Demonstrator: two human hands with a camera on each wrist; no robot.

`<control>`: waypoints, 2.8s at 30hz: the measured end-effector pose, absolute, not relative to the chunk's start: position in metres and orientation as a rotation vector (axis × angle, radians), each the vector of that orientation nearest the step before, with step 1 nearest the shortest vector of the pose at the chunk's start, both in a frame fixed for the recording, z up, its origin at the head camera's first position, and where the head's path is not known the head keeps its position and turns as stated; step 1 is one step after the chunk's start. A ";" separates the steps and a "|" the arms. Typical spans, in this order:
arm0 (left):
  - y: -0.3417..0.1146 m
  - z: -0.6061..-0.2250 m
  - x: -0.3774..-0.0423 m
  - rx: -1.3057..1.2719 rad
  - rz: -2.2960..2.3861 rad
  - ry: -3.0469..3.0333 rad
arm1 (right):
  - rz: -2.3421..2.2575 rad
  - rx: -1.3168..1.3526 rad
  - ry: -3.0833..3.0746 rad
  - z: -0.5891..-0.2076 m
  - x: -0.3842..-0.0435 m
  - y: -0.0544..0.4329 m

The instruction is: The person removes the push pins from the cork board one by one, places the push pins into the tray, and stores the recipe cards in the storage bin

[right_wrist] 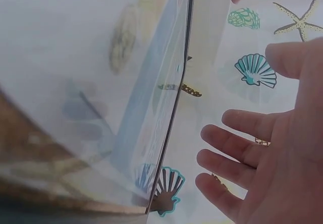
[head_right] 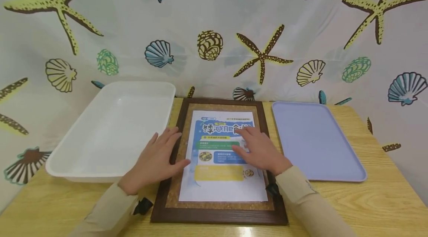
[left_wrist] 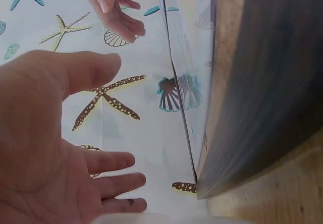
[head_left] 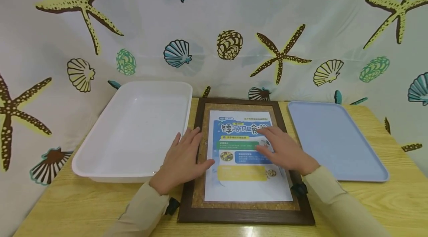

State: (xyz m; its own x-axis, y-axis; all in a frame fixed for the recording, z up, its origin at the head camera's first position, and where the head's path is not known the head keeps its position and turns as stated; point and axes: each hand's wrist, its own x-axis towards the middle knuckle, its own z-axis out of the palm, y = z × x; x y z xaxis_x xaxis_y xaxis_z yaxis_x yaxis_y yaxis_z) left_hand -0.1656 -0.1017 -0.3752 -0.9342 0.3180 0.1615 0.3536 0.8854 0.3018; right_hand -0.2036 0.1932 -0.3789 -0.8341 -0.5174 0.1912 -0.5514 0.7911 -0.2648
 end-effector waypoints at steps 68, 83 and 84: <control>-0.061 -0.389 -0.210 -0.406 -0.755 -2.970 | 1.082 0.762 -3.020 -0.400 -0.285 0.111; -0.056 -0.392 -0.220 -0.387 -0.771 -3.045 | 0.989 0.678 -3.093 -0.403 -0.302 0.100; -0.056 -0.392 -0.220 -0.384 -0.780 -3.052 | 0.974 0.694 -3.088 -0.403 -0.303 0.099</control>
State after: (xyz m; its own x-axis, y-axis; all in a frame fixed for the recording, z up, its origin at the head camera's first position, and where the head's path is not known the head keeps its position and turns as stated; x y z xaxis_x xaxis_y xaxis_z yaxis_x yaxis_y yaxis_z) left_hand -0.2205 -0.0562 -0.3918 -0.9702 0.2407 0.0292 0.2251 0.8498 0.4767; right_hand -0.3034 0.0991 -0.4028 -0.8984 -0.4377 -0.0355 -0.3381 0.7411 -0.5801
